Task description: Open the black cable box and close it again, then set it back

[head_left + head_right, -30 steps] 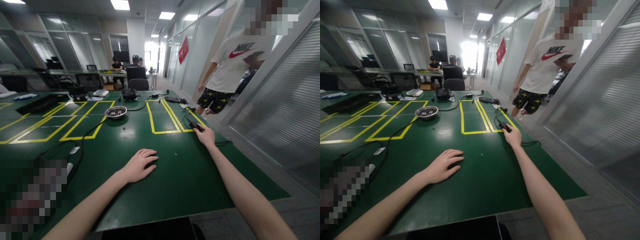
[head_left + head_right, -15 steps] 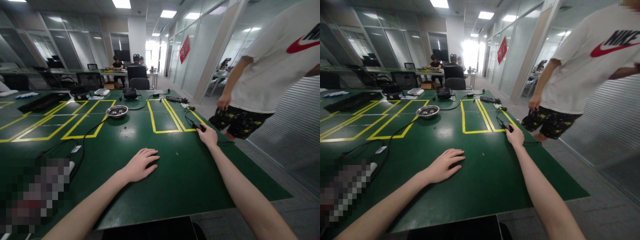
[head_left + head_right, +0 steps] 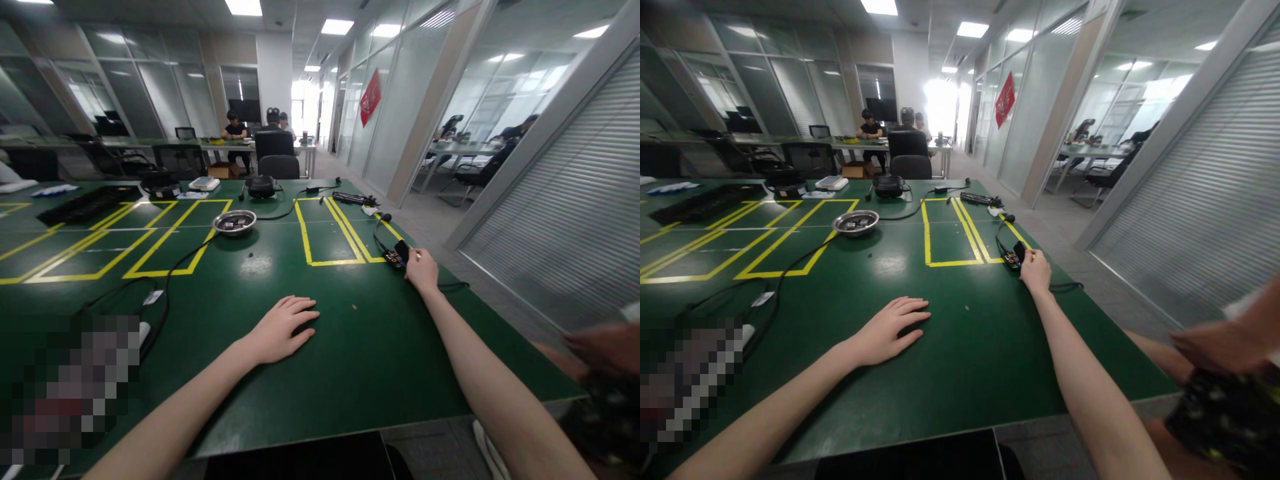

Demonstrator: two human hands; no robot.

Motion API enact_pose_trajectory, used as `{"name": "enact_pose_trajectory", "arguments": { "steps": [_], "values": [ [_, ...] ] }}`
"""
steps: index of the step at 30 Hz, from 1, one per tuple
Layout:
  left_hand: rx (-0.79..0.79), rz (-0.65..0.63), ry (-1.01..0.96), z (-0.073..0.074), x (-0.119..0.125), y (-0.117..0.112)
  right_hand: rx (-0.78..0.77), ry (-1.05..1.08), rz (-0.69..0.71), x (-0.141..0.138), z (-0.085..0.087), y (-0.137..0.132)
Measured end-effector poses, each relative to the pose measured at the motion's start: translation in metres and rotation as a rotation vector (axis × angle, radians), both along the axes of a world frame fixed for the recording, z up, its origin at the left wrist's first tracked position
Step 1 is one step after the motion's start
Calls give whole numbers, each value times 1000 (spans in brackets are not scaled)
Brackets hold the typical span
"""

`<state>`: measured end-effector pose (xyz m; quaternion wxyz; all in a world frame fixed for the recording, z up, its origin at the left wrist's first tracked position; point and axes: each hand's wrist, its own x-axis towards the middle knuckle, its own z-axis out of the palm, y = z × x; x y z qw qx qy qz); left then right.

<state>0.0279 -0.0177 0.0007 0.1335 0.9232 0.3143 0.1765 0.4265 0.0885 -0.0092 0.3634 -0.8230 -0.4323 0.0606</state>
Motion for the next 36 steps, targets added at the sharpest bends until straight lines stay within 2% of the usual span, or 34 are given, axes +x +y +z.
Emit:
{"name": "enact_pose_trajectory", "arguments": {
  "steps": [6,11,18,23,26,31,36],
  "values": [
    [-14,0,4,-2,-1,0,-40,98,11,8,-2,3],
    [-16,7,17,-2,-1,0,19,124,47,10,-8,5],
    [-7,8,26,3,0,-2,103,-65,81,1,-10,3],
    [6,5,35,3,0,-2,160,-209,6,5,-8,1],
    [-1,9,40,1,0,-2,107,-225,-28,12,-12,1],
    [-10,1,27,0,0,-1,48,-225,4,15,-21,2],
    [-7,6,31,2,0,-1,4,-227,100,-5,-16,0]
  ]
}}
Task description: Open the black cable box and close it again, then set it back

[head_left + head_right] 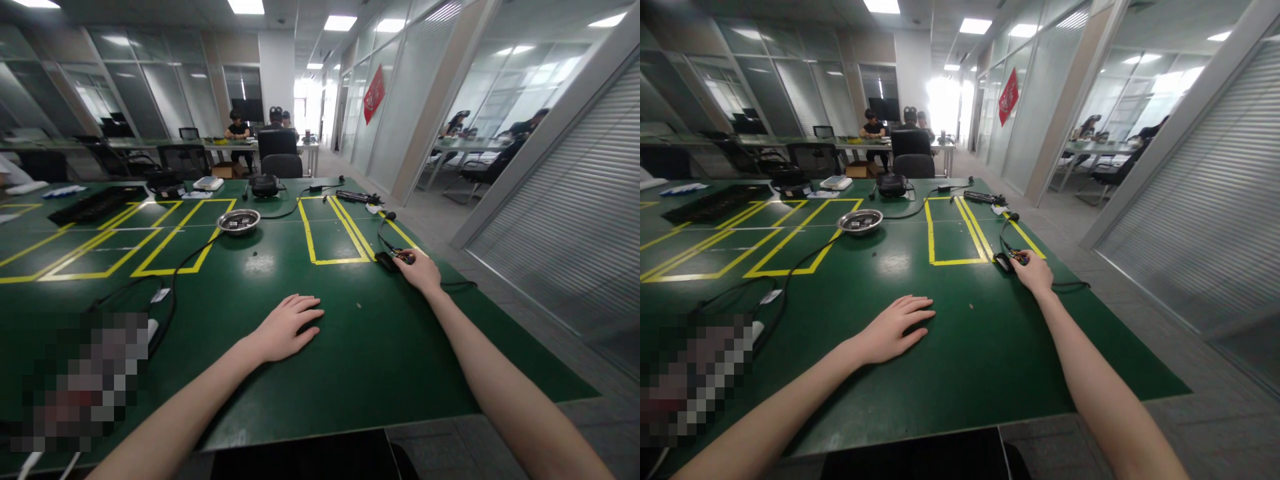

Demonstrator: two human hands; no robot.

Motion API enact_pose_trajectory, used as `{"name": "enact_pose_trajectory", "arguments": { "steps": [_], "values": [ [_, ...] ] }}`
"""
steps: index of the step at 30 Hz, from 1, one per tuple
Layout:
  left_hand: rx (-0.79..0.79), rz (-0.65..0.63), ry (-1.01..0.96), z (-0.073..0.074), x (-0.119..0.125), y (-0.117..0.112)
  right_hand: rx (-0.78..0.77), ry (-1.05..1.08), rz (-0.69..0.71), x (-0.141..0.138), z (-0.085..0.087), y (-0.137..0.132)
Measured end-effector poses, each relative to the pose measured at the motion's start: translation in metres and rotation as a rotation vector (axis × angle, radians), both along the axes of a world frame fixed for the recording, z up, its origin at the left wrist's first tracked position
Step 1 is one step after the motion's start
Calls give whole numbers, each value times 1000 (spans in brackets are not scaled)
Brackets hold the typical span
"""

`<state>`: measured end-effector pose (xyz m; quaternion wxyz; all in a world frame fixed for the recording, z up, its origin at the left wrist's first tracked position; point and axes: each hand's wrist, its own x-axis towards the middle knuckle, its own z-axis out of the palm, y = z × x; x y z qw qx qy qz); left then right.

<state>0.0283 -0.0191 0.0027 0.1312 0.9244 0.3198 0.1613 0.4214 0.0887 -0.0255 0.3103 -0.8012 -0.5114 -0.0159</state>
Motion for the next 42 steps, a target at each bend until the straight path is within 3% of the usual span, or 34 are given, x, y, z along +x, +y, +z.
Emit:
{"name": "enact_pose_trajectory", "arguments": {
  "steps": [5,12,15,18,25,33,38,42],
  "values": [
    [-7,-4,-21,-1,0,-1,-58,65,271,-54,8,-17],
    [120,100,-227,10,1,-3,-62,245,1285,-140,24,-69],
    [79,46,-213,17,0,-5,-109,248,1535,-158,29,-88],
    [3,-6,-149,18,-3,-6,-102,232,1574,-162,31,-94],
    [15,4,-68,11,-10,-1,12,214,1495,-152,36,-89],
    [49,99,-3,9,-12,6,-61,144,1321,-123,38,-65],
    [42,120,-20,6,-15,9,-258,309,1348,-108,39,-52],
    [-11,124,-79,3,-16,9,-254,340,1341,-114,36,-57]
  ]
}}
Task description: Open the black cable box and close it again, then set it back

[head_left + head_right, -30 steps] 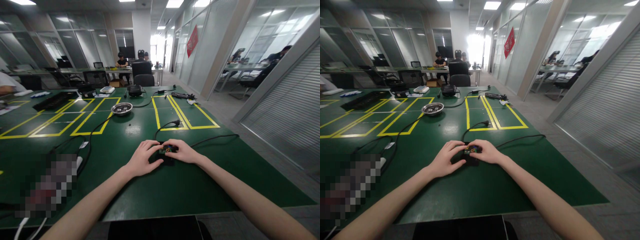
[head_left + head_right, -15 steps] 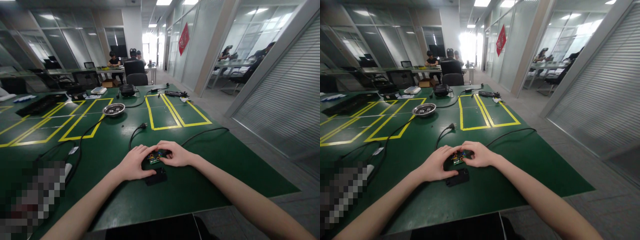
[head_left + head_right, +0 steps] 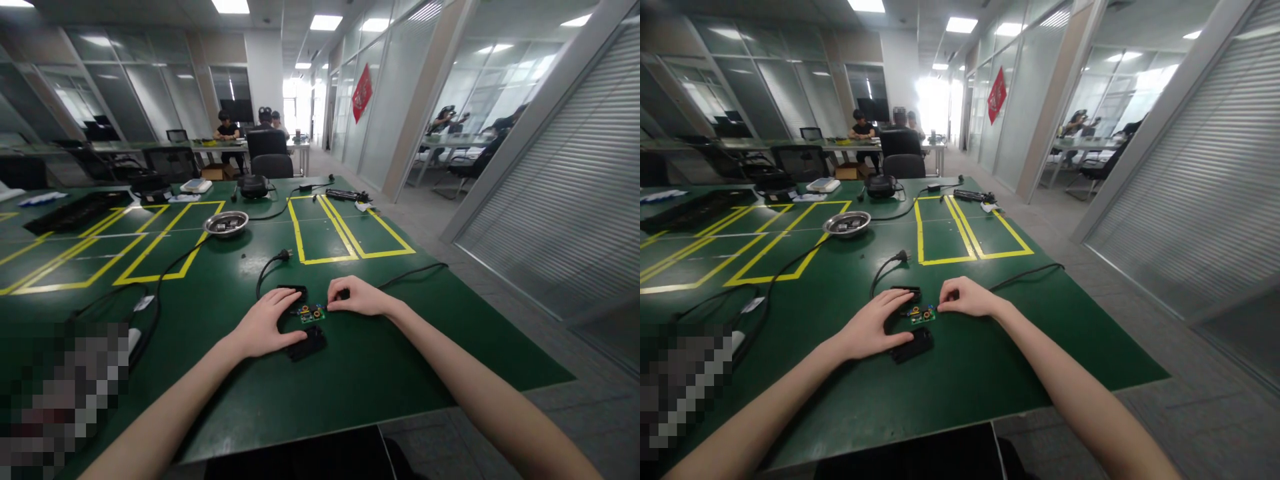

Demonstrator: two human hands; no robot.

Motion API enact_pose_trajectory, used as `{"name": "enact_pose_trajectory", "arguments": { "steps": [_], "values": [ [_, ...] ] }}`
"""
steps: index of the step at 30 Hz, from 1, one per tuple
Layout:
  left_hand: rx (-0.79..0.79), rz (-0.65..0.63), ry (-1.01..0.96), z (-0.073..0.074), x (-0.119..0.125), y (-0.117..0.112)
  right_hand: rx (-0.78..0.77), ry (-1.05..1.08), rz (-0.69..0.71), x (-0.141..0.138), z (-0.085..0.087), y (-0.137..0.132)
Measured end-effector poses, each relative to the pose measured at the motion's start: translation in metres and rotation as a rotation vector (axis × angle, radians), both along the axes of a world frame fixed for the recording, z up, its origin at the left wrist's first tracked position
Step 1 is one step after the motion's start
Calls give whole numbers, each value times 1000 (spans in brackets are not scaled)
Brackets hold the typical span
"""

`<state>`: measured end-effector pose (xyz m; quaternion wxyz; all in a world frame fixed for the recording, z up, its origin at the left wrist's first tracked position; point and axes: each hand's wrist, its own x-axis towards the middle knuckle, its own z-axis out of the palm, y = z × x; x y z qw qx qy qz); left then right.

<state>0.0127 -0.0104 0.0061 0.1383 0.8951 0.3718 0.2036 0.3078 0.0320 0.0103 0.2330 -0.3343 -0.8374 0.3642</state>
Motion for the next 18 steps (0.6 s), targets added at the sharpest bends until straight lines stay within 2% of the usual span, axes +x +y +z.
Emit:
{"name": "enact_pose_trajectory", "arguments": {
  "steps": [3,8,18],
  "values": [
    [-44,10,-21,0,1,-1,75,5,-42,-11,-5,-5],
    [-7,24,-22,1,2,1,138,-56,-76,-26,-8,-11],
    [34,-18,-40,5,-1,2,203,-110,-55,-28,-7,-16]
  ]
}}
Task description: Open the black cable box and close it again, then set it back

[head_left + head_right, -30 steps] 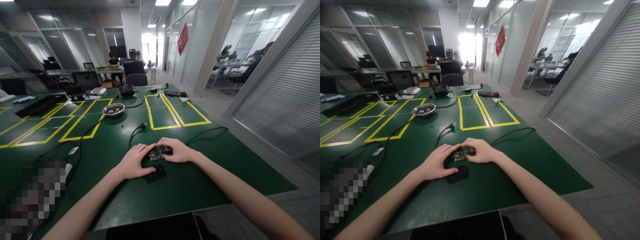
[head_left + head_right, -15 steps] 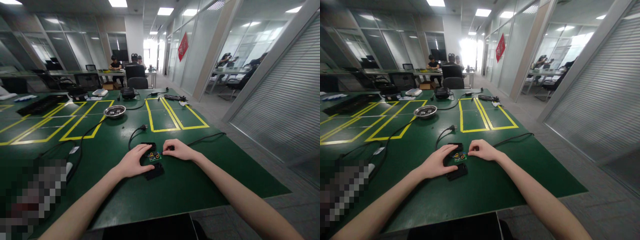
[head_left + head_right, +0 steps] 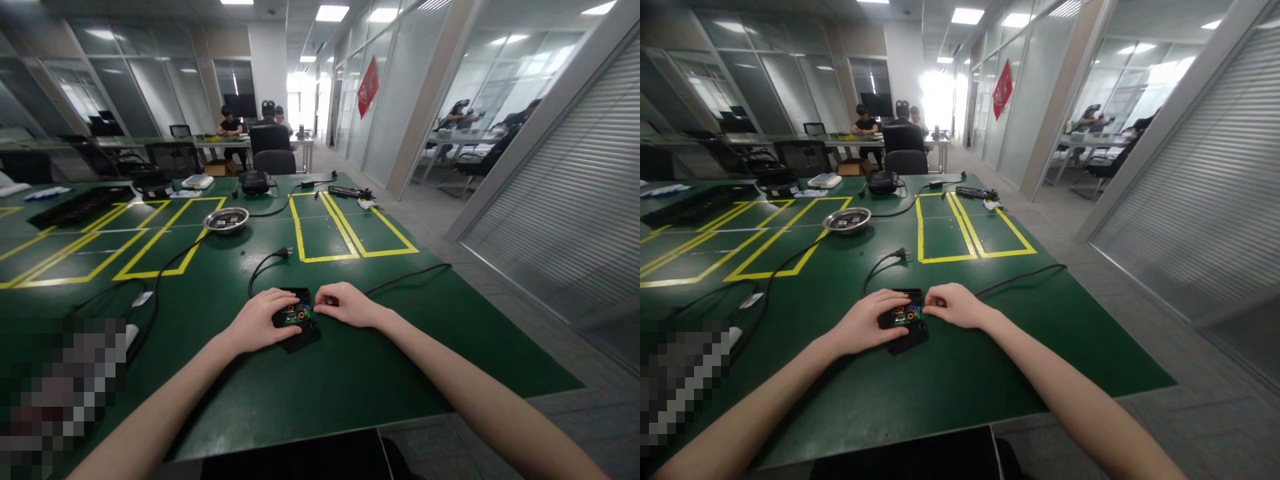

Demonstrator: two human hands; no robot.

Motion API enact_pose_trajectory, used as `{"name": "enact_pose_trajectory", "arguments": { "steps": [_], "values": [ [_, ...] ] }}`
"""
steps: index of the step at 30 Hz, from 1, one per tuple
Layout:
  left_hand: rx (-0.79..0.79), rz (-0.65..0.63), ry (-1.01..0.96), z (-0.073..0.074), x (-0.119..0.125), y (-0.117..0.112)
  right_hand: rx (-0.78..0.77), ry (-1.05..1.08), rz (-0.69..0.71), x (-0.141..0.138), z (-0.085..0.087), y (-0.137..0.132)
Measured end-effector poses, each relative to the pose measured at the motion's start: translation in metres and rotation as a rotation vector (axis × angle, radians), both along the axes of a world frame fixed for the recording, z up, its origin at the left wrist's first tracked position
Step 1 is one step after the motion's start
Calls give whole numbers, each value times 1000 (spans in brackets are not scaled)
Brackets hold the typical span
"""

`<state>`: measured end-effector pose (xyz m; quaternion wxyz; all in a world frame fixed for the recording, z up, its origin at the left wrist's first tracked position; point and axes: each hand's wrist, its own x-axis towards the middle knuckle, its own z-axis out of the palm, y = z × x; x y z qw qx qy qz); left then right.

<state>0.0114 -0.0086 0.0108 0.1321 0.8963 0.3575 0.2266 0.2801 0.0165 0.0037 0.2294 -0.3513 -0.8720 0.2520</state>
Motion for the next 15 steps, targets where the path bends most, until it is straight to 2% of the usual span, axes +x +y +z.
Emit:
{"name": "enact_pose_trajectory", "arguments": {
  "steps": [9,15],
  "values": [
    [-47,-95,-51,5,-5,2,19,-6,-1,0,2,-1],
    [1,-1,-30,2,-3,5,19,-7,-1,0,0,2]
  ]
}}
